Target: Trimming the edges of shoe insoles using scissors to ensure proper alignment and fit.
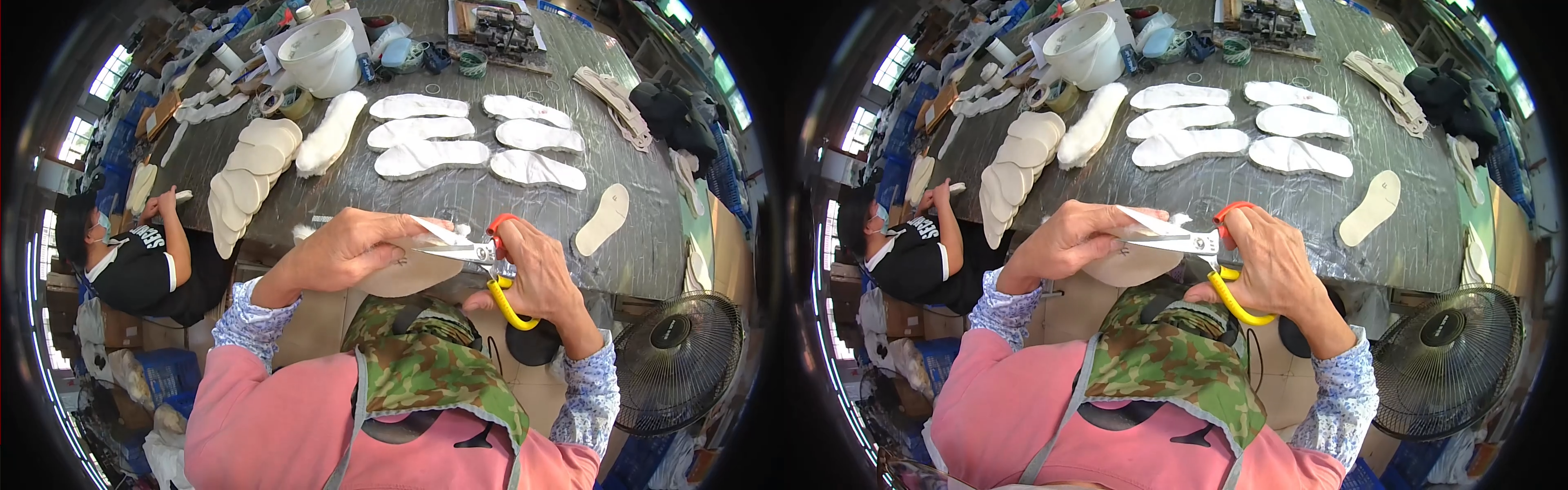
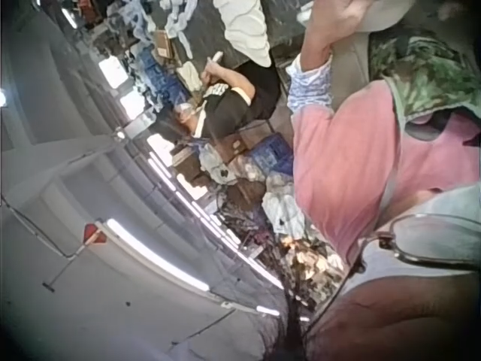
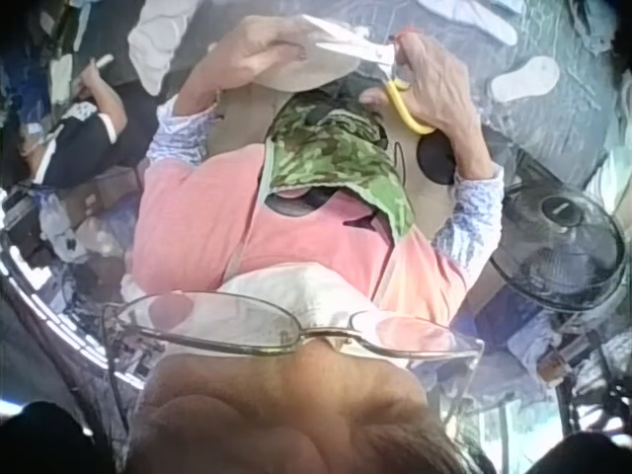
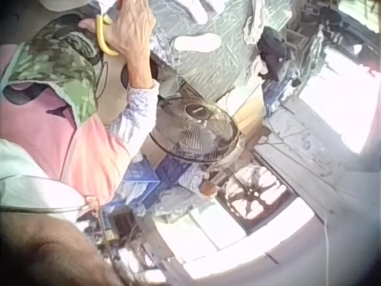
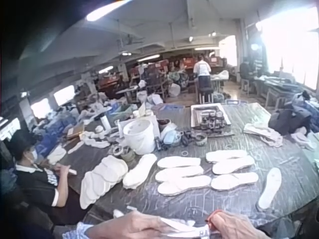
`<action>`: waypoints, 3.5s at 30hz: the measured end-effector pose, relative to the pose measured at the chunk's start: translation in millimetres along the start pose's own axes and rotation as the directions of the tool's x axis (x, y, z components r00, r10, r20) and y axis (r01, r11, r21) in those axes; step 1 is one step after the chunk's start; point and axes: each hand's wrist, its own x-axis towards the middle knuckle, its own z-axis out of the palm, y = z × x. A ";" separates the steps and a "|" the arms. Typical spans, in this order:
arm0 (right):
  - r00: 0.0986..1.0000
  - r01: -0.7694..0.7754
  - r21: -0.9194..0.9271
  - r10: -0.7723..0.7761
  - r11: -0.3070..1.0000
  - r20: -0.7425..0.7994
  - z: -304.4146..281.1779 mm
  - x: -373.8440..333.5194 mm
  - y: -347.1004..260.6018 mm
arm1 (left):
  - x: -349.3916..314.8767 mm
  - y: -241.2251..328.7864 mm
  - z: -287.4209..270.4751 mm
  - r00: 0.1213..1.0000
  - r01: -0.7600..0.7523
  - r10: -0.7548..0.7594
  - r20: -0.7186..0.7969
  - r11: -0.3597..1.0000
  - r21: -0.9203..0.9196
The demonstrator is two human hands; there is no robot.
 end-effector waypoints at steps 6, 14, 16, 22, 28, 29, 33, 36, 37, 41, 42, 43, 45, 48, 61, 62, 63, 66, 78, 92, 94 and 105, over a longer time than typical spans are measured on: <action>0.997 -0.046 0.008 0.046 0.999 -0.061 11.8 -7.1 10.7 | -5.8 2.7 -4.3 0.998 0.067 -0.067 0.005 0.998 0.003; 0.965 -0.049 0.806 0.237 0.590 -0.115 65.2 -16.4 36.0 | -15.5 -51.9 -4.6 0.775 -0.192 -0.378 -0.506 0.621 -0.760; 0.975 -0.127 0.903 0.220 0.411 0.037 88.8 -17.1 34.5 | -15.6 -74.7 -5.6 0.785 -0.280 -0.347 -0.512 0.538 -0.795; 0.922 -0.264 0.949 0.335 0.172 0.196 122.7 0.9 21.3 | -37.0 -132.9 4.6 0.499 -0.519 -0.708 -0.501 0.219 -0.826; 0.857 -0.104 0.959 0.513 0.262 -0.047 118.1 20.2 19.9 | -81.5 -158.5 34.8 0.539 -0.607 -0.674 -0.504 0.104 -0.788; 0.851 -0.094 0.958 0.522 0.270 -0.064 112.9 23.3 18.0 | -89.9 -161.4 42.1 0.532 -0.611 -0.679 -0.505 0.105 -0.784; 0.882 -0.052 0.953 0.462 0.298 -0.096 91.2 33.8 7.3 | -106.0 -155.6 57.8 0.251 -0.250 -0.792 -0.557 0.503 -0.828; 0.922 -0.073 0.901 0.373 0.428 -0.103 90.2 40.0 12.2 | -95.0 -130.5 55.8 0.501 0.188 -0.496 -0.709 0.862 -0.470; 0.926 -0.062 0.860 0.351 0.506 -0.140 92.0 39.4 17.7 | -73.1 -104.4 51.0 0.672 0.197 -0.403 -0.621 0.906 -0.374; 0.931 -0.133 0.921 0.365 0.366 -0.011 87.8 46.5 11.7 | -28.7 -78.5 64.4 0.916 0.061 -0.145 -0.373 0.972 -0.226; 0.935 -0.094 0.929 0.352 0.357 -0.041 87.6 48.2 10.8 | -21.5 -75.6 70.7 0.918 0.022 -0.153 -0.367 0.941 -0.337; 0.929 -0.102 0.920 0.366 0.378 -0.047 84.8 49.2 8.4 | -18.9 -75.9 75.1 0.918 0.016 -0.148 -0.369 0.941 -0.338; 0.920 -0.107 0.910 0.388 0.399 -0.062 81.1 49.7 5.3 | -16.6 -77.5 81.2 0.881 0.090 -0.328 -0.341 0.823 -0.560; 0.919 -0.018 0.961 0.384 0.274 -0.092 73.5 49.3 9.2 | -11.9 -74.1 83.1 0.854 0.011 -0.293 -0.430 0.837 -0.548; 0.891 -0.064 0.782 0.389 0.620 -0.235 60.3 61.3 12.8 | -4.8 -77.6 76.2 0.838 -0.083 -0.253 -0.483 0.817 -0.571; 0.870 -0.097 0.728 0.413 0.679 -0.270 57.2 54.5 23.3 | -5.5 -74.7 72.7 0.833 -0.088 -0.252 -0.492 0.818 -0.568; 0.852 -0.159 0.654 0.438 0.739 -0.288 49.3 48.9 21.3 | -6.4 -71.5 67.2 0.817 -0.103 -0.301 -0.491 0.762 -0.640; 0.894 -0.219 0.504 0.379 0.835 -0.240 45.7 35.7 31.4 | -11.0 -77.6 59.0 0.800 -0.131 -0.332 -0.500 0.717 -0.685; 0.944 -0.216 0.782 0.330 0.585 0.014 80.7 33.5 44.3 | -9.0 -94.8 36.5 0.658 -0.304 -0.488 -0.573 0.524 -0.795; 0.803 -0.553 0.760 0.461 0.341 0.377 143.3 -6.9 87.8 | -19.9 -193.1 73.2 0.387 -0.328 -0.757 -0.526 0.421 -0.846; 0.736 -0.609 0.751 0.534 0.254 0.417 145.2 -18.4 96.9 | -21.2 -198.9 70.1 0.387 -0.323 -0.764 -0.516 0.412 -0.852; 0.743 -0.669 -0.217 0.646 0.711 -0.175 112.5 -80.1 196.6 | -6.4 -215.6 0.9 0.882 0.418 -0.471 -0.005 0.787 -0.455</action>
